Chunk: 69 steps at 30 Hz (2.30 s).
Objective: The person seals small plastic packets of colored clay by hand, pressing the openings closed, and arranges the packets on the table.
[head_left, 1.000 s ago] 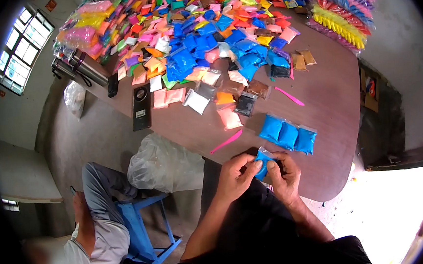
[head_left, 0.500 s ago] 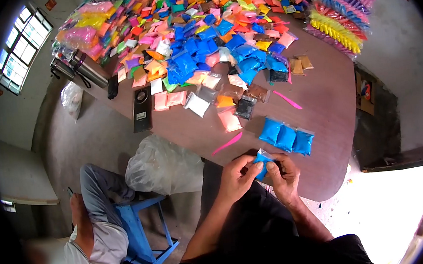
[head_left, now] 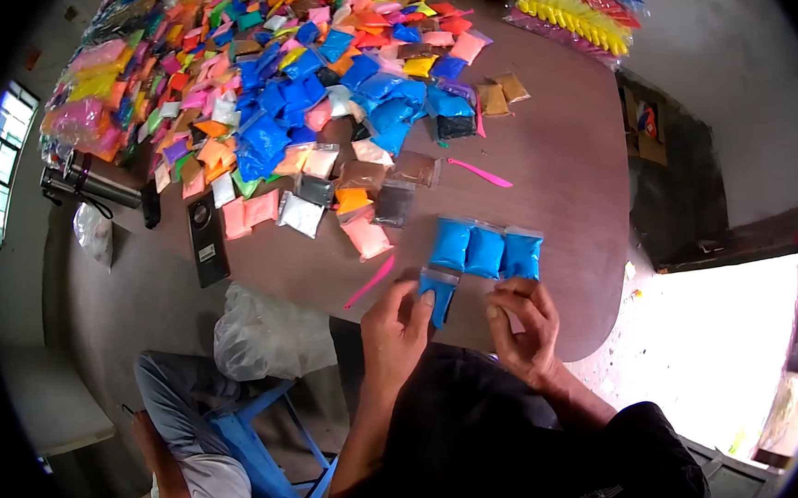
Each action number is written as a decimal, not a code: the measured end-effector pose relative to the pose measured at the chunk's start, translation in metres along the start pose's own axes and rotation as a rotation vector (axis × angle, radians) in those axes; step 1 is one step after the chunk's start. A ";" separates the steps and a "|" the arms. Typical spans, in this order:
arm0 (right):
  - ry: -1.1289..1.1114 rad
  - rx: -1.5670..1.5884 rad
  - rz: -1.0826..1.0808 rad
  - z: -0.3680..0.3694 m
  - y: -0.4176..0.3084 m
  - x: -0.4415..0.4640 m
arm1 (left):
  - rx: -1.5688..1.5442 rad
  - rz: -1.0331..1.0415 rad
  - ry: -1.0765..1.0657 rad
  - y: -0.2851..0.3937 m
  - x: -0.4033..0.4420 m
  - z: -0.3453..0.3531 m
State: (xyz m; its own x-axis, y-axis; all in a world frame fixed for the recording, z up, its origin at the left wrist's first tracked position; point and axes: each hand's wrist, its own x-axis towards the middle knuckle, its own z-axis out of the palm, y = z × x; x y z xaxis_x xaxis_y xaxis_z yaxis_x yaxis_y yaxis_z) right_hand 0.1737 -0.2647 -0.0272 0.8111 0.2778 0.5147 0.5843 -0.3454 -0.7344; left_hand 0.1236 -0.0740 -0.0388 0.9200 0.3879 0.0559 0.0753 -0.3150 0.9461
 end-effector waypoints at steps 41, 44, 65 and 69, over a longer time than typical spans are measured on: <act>-0.211 -0.428 -0.253 -0.019 0.068 0.078 | 0.565 0.366 -0.100 0.032 0.072 0.034; -0.156 -0.350 -0.207 -0.025 0.069 0.075 | 0.619 0.421 -0.134 0.031 0.063 0.037; 0.160 0.262 0.287 -0.036 0.089 0.076 | 0.637 0.409 -0.086 0.038 0.072 0.026; 0.207 0.282 0.303 -0.036 0.093 0.076 | 0.717 0.482 0.071 0.050 0.119 0.003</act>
State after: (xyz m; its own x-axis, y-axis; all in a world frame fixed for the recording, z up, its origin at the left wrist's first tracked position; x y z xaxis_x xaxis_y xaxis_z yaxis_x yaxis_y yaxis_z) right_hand 0.2908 -0.3081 -0.0406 0.9492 0.0074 0.3146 0.3133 -0.1180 -0.9423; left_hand 0.2376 -0.0465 0.0139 0.8893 0.1172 0.4420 -0.0705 -0.9200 0.3856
